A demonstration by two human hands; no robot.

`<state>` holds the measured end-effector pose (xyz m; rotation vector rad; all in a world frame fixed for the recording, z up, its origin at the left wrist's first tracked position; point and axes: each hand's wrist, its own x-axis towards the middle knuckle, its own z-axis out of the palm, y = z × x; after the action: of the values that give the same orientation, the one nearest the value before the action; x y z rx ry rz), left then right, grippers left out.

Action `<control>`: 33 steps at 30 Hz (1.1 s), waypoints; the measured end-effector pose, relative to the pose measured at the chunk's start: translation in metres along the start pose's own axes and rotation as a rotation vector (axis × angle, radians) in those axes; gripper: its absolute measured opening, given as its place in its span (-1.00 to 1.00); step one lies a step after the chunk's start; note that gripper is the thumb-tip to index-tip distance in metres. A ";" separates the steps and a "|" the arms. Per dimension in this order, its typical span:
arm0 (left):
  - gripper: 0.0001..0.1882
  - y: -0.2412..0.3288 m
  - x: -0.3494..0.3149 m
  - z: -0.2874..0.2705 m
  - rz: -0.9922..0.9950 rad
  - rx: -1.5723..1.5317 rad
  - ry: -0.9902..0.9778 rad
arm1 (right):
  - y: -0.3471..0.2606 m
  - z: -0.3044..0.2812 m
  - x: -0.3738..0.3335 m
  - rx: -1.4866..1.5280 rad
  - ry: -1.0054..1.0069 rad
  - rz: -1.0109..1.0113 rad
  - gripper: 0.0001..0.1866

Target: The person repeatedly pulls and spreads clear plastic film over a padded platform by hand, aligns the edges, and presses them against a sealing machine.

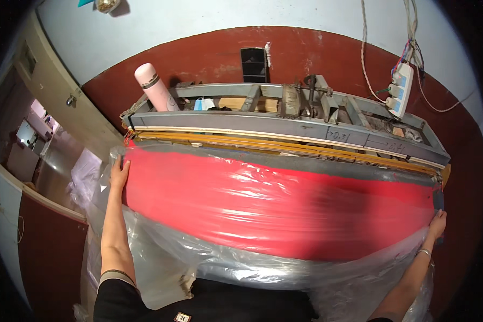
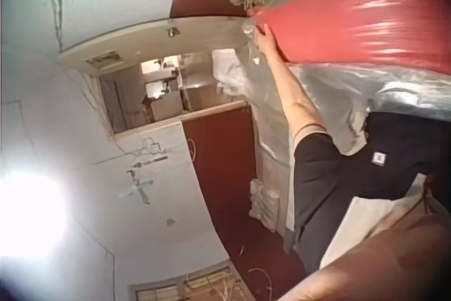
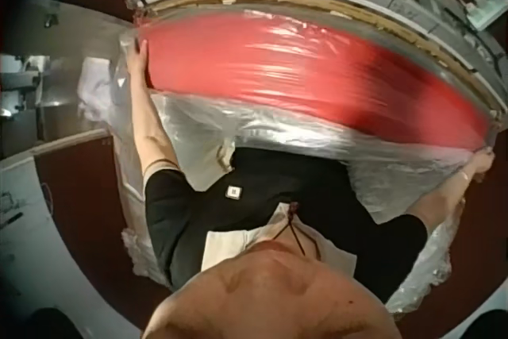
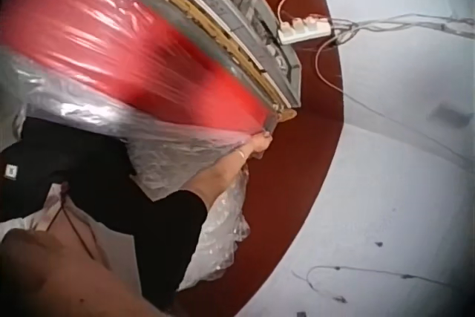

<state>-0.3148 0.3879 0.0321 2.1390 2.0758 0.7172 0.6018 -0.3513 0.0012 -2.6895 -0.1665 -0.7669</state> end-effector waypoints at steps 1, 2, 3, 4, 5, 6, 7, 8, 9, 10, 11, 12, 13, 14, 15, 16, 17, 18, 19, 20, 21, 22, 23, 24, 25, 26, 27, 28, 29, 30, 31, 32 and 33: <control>-0.40 -0.013 0.007 -0.001 0.078 0.099 0.021 | -0.006 0.006 -0.003 0.005 -0.027 -0.006 -0.63; -0.44 -0.017 0.014 0.003 0.106 0.062 0.057 | 0.003 0.004 0.002 0.006 -0.017 -0.029 -0.63; -0.49 -0.018 0.016 0.008 0.138 0.028 0.087 | 0.004 0.005 0.001 0.036 -0.012 -0.016 -0.63; -0.57 -0.006 0.015 0.014 0.175 -0.039 0.146 | 0.007 -0.003 0.000 0.043 0.004 0.006 -0.64; -0.63 0.015 0.008 0.021 0.219 -0.051 0.334 | -0.001 -0.012 -0.005 0.040 0.012 0.026 -0.64; -0.68 0.030 0.004 0.019 0.261 -0.145 0.490 | -0.014 -0.014 -0.014 0.124 0.048 0.026 -0.64; -0.70 0.053 -0.005 0.019 0.238 -0.239 0.510 | -0.026 -0.017 -0.020 0.327 0.058 0.050 -0.65; -0.71 0.041 -0.001 0.012 0.299 -0.728 0.385 | -0.051 -0.004 -0.027 0.432 0.075 -0.036 -0.66; -0.75 0.111 -0.039 0.024 0.367 -0.611 0.258 | -0.047 -0.020 -0.024 0.500 0.061 -0.062 -0.66; -0.78 0.171 -0.078 0.018 0.354 -0.835 -0.017 | -0.042 -0.025 -0.018 0.441 0.107 -0.105 -0.62; -0.80 0.215 -0.120 -0.003 0.328 -1.005 -0.277 | -0.061 -0.024 -0.024 0.479 0.131 -0.072 -0.64; -0.84 0.268 -0.172 -0.019 0.291 -1.079 -0.455 | -0.062 -0.024 -0.024 0.485 0.121 -0.085 -0.65; -0.83 0.302 -0.211 -0.031 0.401 -1.178 -0.691 | -0.071 -0.024 -0.028 0.628 0.008 -0.032 -0.65; -0.81 0.341 -0.255 -0.037 0.294 -1.185 -1.064 | -0.046 -0.025 -0.017 0.805 -0.006 -0.013 -0.69; -0.78 0.358 -0.286 -0.031 0.470 -1.017 -1.300 | -0.029 -0.019 -0.010 1.011 -0.032 -0.005 -0.71; -0.74 0.380 -0.318 -0.032 0.515 -1.032 -1.708 | -0.028 -0.017 -0.013 1.007 -0.027 0.004 -0.71; -0.71 0.393 -0.351 -0.027 0.647 -0.929 -1.849 | -0.035 -0.016 -0.017 1.014 -0.027 0.022 -0.73; -0.62 0.412 -0.379 -0.027 0.843 -0.820 -1.919 | -0.041 -0.017 -0.019 1.021 -0.026 0.037 -0.75; -0.54 0.426 -0.413 -0.021 0.927 -0.874 -1.897 | -0.031 -0.021 -0.016 0.895 0.021 0.017 -0.77; -0.46 0.433 -0.441 -0.010 0.994 -0.919 -1.850 | -0.038 -0.021 -0.019 0.908 0.020 0.019 -0.77; -0.39 0.437 -0.468 0.009 1.117 -0.822 -1.614 | -0.048 -0.021 -0.023 0.941 0.011 0.036 -0.76; -0.30 0.440 -0.488 0.028 1.221 -0.721 -1.372 | -0.054 -0.022 -0.025 0.973 0.004 0.051 -0.75; -0.30 0.445 -0.501 0.041 1.223 -0.721 -1.363 | -0.055 -0.024 -0.025 0.980 0.006 0.046 -0.75; -0.25 0.449 -0.511 0.052 1.011 -0.741 -1.558 | -0.054 -0.023 -0.026 0.998 -0.005 0.056 -0.75; -0.20 0.458 -0.515 0.046 0.791 -0.758 -1.745 | -0.048 -0.023 -0.024 1.008 -0.011 0.067 -0.75; -0.30 0.462 -0.519 0.038 0.600 -0.915 -1.888 | -0.042 -0.023 -0.023 1.006 -0.004 0.063 -0.75; -0.40 0.464 -0.511 0.033 0.553 -0.784 -2.179 | -0.037 -0.022 -0.021 0.989 -0.023 0.087 -0.75; -0.49 0.467 -0.494 0.012 0.490 -0.623 -2.454 | -0.035 -0.021 -0.020 0.978 -0.045 0.114 -0.76; -0.67 0.460 -0.488 0.000 0.868 -0.853 -2.344 | -0.032 -0.021 -0.020 0.977 -0.045 0.112 -0.76; -0.70 0.459 -0.470 -0.022 1.176 -0.907 -2.308 | -0.037 -0.022 -0.022 0.899 -0.006 0.051 -0.76; -0.70 0.458 -0.451 -0.050 1.424 -1.030 -2.138 | -0.045 -0.022 -0.024 0.825 0.029 -0.010 -0.75; -0.70 0.454 -0.436 -0.069 1.519 -1.186 -2.062 | -0.051 -0.023 -0.026 0.844 0.077 -0.041 -0.75; -0.72 0.451 -0.421 -0.082 1.654 -1.357 -1.975 | -0.054 -0.025 -0.027 0.860 0.123 -0.072 -0.75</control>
<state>0.0821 -0.0748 0.1557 1.3661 -1.0212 -0.2459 0.5558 -0.3107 0.0227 -1.8275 -0.4479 -0.6714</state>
